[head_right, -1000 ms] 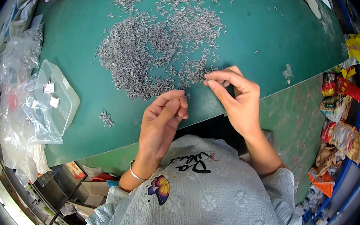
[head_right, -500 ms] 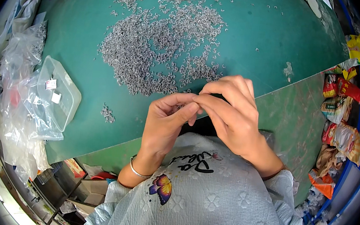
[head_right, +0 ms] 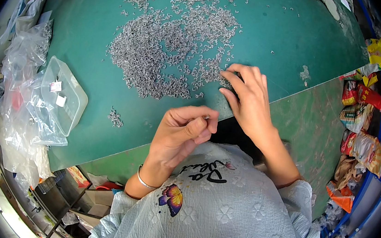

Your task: The person sits on the floor and manually assembles small silver metal rings by hand. They pick up individual rings from a large pile, link them together, and place the finished pieces into a clear plastic container.

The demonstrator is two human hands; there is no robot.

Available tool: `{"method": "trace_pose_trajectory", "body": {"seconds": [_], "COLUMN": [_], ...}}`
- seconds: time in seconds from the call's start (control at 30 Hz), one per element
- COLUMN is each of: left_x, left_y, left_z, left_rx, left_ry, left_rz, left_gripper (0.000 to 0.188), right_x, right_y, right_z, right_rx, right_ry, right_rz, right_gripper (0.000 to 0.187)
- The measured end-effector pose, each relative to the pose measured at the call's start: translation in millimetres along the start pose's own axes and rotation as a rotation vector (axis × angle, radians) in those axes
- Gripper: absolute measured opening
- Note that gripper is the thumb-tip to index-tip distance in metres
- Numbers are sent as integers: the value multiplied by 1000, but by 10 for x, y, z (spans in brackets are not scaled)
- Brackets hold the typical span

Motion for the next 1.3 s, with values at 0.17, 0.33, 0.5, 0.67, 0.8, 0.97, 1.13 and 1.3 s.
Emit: {"method": "trace_pose_trajectory", "body": {"seconds": [0.17,0.33,0.5,0.67,0.8,0.97,1.13,1.3], "left_x": [-5,-2,-10,-14,-31,-67,-50,-23], "left_y": [14,17,11,-43,-146,-198,-145,-80], "left_z": [-6,-10,-15,-12,6,38,101,90], "left_rx": [-43,-59,-61,23,68,178,185,176], "left_ry": [-5,-18,-19,-23,31,47,69,51], "left_rz": [-61,-95,-104,-137,-73,21,120,169], "left_gripper": [31,31,29,25,25,26,25,21], "right_x": [84,83,98,129,188,181,-20,-178], "right_y": [78,66,39,18,2,60,-36,-134], "right_z": [10,42,30,30,-2,-47,-91,-116], "right_rx": [35,79,99,146,140,89,-40,-8], "right_ry": [-45,-73,-43,27,131,183,147,56], "right_rz": [-40,-24,23,201,394,826,1104,1086], "right_gripper": [23,12,11,8,10,11,11,12]}}
Point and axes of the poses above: each hand's wrist, its own z-axis towards the middle knuckle, its own y-axis out of the palm, x = y × z, the point moved 3 cm from there along z, towards the middle knuckle, and after that the axes turned 14 degrees about -x, right-handed, at the moved point
